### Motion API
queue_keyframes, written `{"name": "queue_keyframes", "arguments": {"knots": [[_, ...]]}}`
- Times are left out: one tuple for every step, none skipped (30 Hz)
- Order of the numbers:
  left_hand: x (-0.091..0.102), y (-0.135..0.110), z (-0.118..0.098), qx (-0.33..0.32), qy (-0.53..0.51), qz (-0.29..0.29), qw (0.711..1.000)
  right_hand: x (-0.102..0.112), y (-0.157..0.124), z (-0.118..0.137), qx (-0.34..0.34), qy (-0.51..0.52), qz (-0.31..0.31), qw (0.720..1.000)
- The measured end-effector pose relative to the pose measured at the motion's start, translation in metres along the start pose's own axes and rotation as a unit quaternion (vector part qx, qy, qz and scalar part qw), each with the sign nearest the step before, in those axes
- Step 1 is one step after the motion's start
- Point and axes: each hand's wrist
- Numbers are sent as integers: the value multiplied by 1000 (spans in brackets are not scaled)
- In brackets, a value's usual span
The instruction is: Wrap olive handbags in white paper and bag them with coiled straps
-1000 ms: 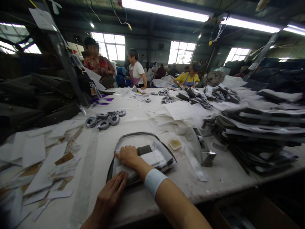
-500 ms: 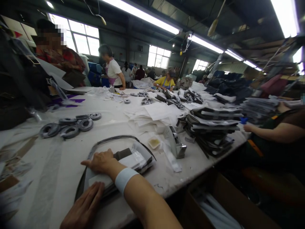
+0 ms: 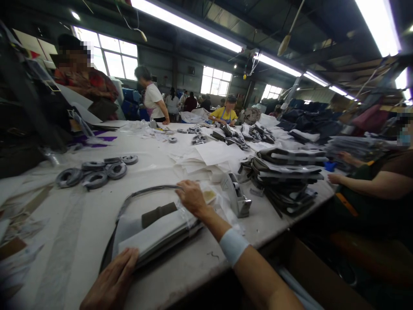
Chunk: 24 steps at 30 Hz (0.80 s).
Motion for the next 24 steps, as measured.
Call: {"name": "queue_keyframes", "arguments": {"knots": [[0, 0, -1, 9, -5, -1, 1000, 8, -9, -23, -33, -22, -15, 999], [0, 0, -2, 13, -10, -5, 1000, 13, -19, -45, -62, -42, -22, 997], [0, 0, -2, 14, -14, -8, 1000, 15, -29, -63, -86, -59, -21, 994], [-1, 0, -1, 13, -16, -8, 1000, 14, -40, -78, -106, -72, -15, 992], [-2, -1, 1, 10, -17, -5, 1000, 11, -50, -89, -119, -81, -5, 990], [-2, -1, 3, 1, -15, -1, 1000, 6, -58, -95, -128, -86, 5, 988], [-3, -1, 5, -9, -12, 2, 1000, 0, -64, -99, -132, -88, 13, 987], [-3, -1, 7, -23, -9, 2, 1000, -5, -68, -100, -135, -87, 17, 987], [-3, 0, 8, -35, -5, 0, 999, -10, -68, -100, -137, -84, 19, 987], [-3, 1, 9, -40, -2, -3, 999, -13, -67, -99, -141, -79, 18, 987], [-2, 3, 8, -37, 1, -6, 999, -14, -63, -98, -146, -73, 16, 986], [-1, 4, 7, -29, 3, -6, 1000, -11, -59, -99, -153, -66, 12, 986], [0, 6, 5, -19, 4, -5, 1000, -6, -54, -100, -160, -58, 8, 985], [1, 7, 3, -8, 3, -5, 1000, 2, -50, -103, -166, -50, 3, 985], [2, 8, 1, -1, 1, -4, 1000, 12, -46, -107, -172, -43, -2, 984], [3, 8, -1, 3, -3, -5, 1000, 23, -45, -112, -179, -38, -6, 983], [3, 8, -2, 5, -6, -6, 1000, 36, -45, -118, -186, -35, -8, 982], [3, 8, -3, 7, -9, -8, 1000, 48, -48, -123, -193, -34, -7, 981], [3, 7, -3, 9, -10, -9, 1000, 59, -53, -128, -201, -34, -3, 979], [2, 6, -2, 10, -11, -7, 1000, 69, -60, -132, -208, -35, 3, 977], [2, 5, -2, 10, -11, -4, 1000, 76, -70, -135, -215, -36, 13, 976], [1, 4, -1, 10, -9, 0, 1000, 81, -82, -136, -221, -38, 24, 974], [1, 3, 0, 9, -6, 4, 1000, 83, -95, -136, -226, -38, 35, 973], [0, 2, 0, 8, -2, 7, 1000, 82, -108, -136, -232, -38, 44, 971]]}}
Point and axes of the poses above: each hand's wrist, its own y-axis towards the middle knuckle, its own x-axis out of the back of the hand, z = x × y, and after that the axes turned 8 degrees about -z, right-handed
